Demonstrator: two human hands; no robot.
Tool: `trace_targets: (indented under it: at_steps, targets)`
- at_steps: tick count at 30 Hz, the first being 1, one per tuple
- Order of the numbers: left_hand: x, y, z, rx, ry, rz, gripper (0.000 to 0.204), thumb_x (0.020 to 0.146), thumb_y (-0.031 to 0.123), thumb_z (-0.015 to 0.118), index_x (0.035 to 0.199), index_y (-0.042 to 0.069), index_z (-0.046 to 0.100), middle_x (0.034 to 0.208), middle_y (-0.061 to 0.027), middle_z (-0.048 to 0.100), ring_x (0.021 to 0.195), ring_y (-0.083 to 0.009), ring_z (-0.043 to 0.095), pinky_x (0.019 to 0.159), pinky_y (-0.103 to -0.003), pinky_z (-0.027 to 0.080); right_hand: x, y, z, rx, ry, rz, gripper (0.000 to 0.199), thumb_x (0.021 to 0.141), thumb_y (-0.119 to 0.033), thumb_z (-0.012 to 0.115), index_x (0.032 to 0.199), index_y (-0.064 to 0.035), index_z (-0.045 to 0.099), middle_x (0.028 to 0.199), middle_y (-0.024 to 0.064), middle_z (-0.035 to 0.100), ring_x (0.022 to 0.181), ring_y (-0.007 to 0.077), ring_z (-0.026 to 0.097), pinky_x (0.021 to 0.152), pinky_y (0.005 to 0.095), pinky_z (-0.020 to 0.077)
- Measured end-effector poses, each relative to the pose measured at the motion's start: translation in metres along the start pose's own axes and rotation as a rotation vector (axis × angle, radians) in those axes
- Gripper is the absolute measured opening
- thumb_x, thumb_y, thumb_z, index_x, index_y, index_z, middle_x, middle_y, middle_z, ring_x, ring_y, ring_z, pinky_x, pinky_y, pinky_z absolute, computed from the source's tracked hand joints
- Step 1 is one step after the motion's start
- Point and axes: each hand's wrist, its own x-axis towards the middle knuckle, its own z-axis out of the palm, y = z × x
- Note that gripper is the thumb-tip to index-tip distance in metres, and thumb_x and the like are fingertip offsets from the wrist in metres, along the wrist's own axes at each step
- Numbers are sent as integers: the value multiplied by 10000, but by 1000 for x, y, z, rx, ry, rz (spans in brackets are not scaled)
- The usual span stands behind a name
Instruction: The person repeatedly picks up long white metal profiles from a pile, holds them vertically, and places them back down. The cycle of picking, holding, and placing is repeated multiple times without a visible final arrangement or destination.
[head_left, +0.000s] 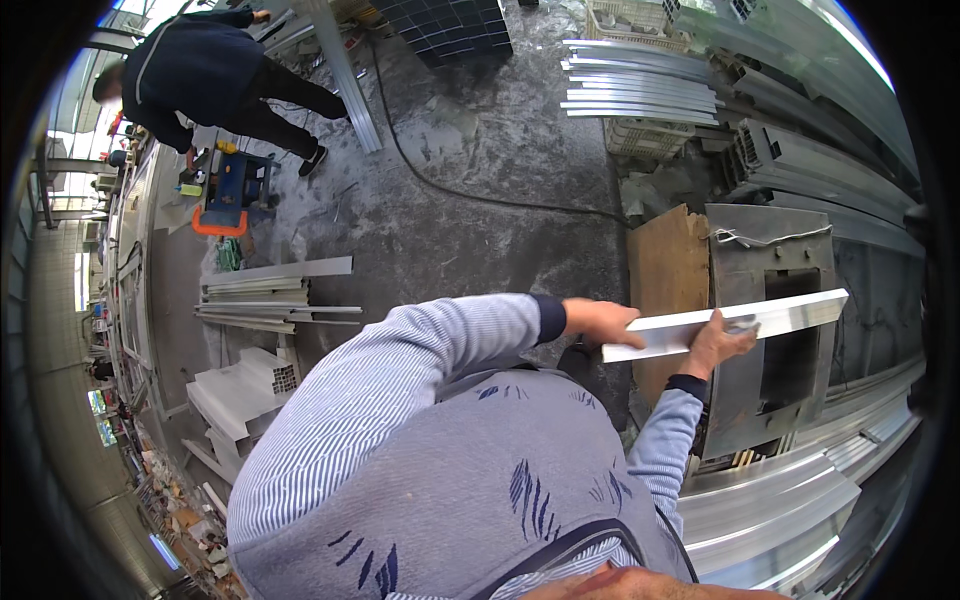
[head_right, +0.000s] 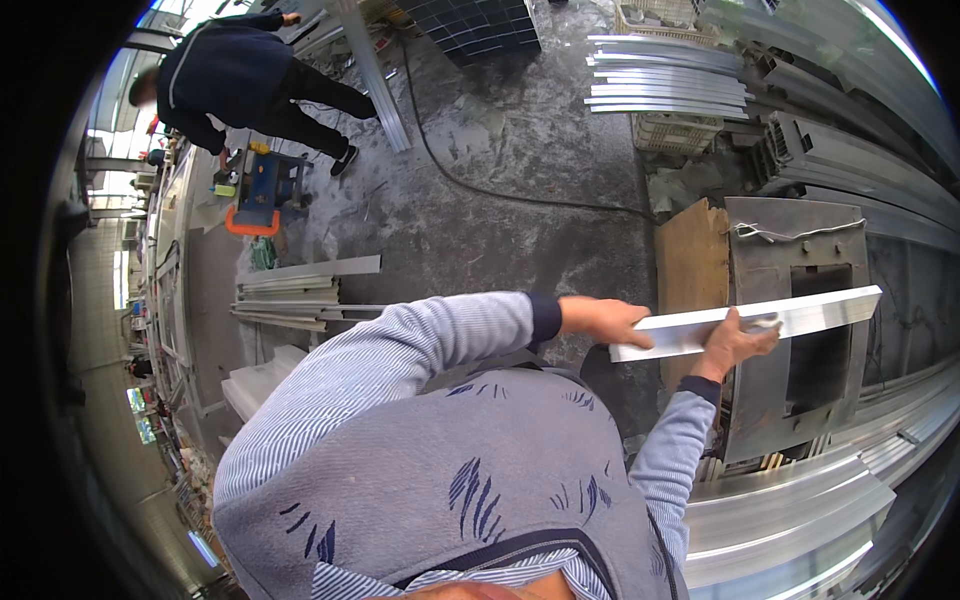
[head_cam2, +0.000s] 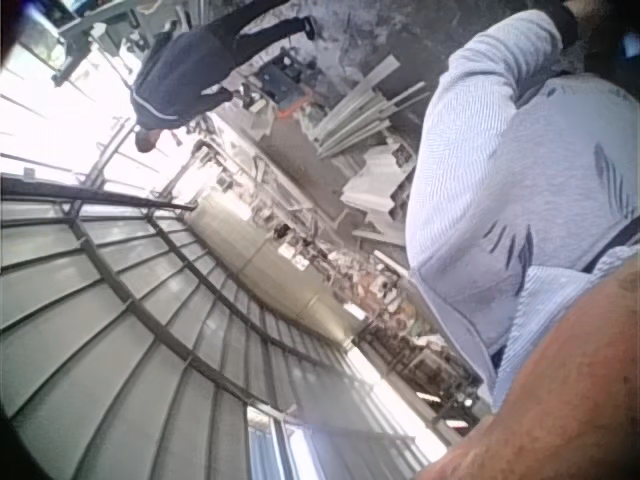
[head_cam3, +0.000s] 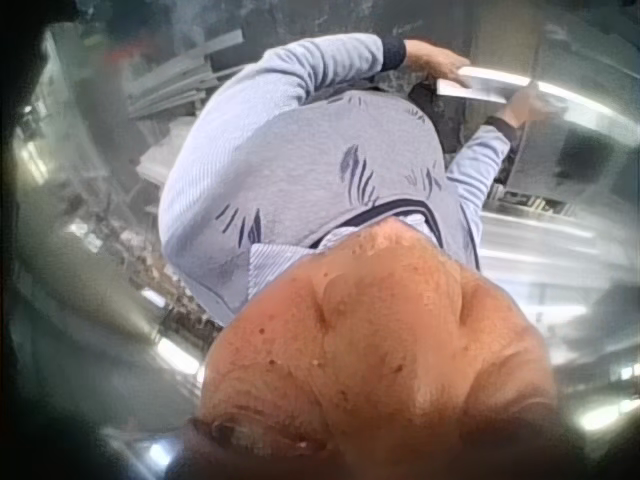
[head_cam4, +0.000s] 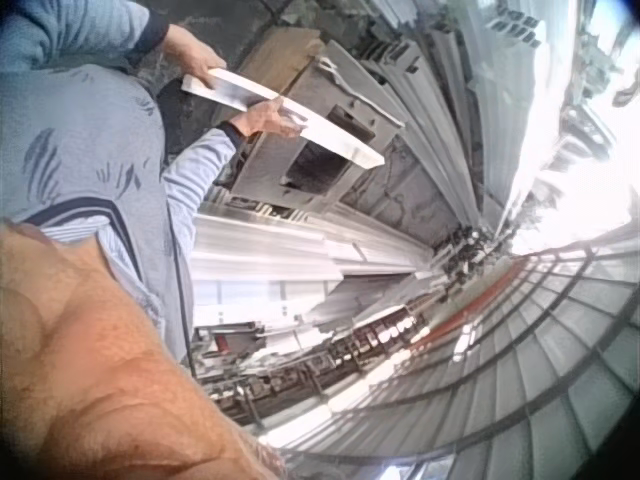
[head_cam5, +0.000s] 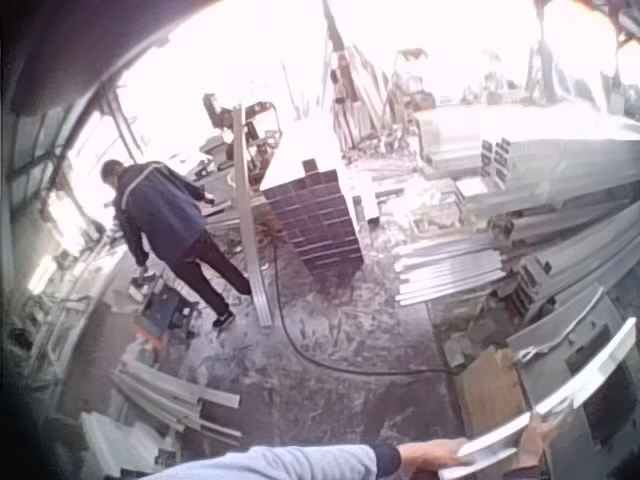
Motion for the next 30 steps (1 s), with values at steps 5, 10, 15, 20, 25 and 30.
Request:
trace_targets:
  at_steps: [5,10,15,20,25,30]
  targets:
    - [67,46,0,-900,-584,-89,613,1012,467,800,1414,16,697,1299,-191,787,1057,-257,785,877,-415,668,72,26,-30,938,-79,397,894,1030,-135,624,1780,-61,144,1647,290,460,1419,413,613,1125,576,576]
    - [151,117,12,-254,-270,90,760,783,480,935,1318,-10,711,1127,-159,794,1007,-276,787,822,-405,660,176,80,-37,639,106,397,825,1031,-250,643,1728,36,308,1623,391,474,1458,484,593,1152,543,583]
    - [197,179,15,352,186,149,914,616,457,1019,1262,-78,657,1145,-238,804,1086,-368,800,953,-425,633,281,126,-23,-469,-17,-157,1023,956,-580,747,1719,10,407,1703,308,476,1551,473,479,1318,522,326]
    - [199,194,13,546,293,134,956,689,434,1016,1392,-58,594,1234,-175,768,1151,-316,785,963,-416,627,290,141,12,-806,-136,-76,1010,973,-744,585,1721,-79,451,1725,313,424,1614,496,362,1343,569,287]
    - [160,140,11,444,350,192,843,644,311,1031,1256,-44,573,1102,-212,776,1060,-375,793,905,-460,642,223,117,27,-794,-21,-229,947,992,-673,589,1720,-85,445,1718,334,409,1612,504,353,1332,603,298]
    - [87,81,10,472,328,156,848,684,335,979,1313,-36,549,1133,-240,746,1078,-410,773,919,-495,640,125,60,27,-766,-56,-268,973,978,-585,634,1660,82,441,1702,375,405,1624,491,330,1379,575,216]
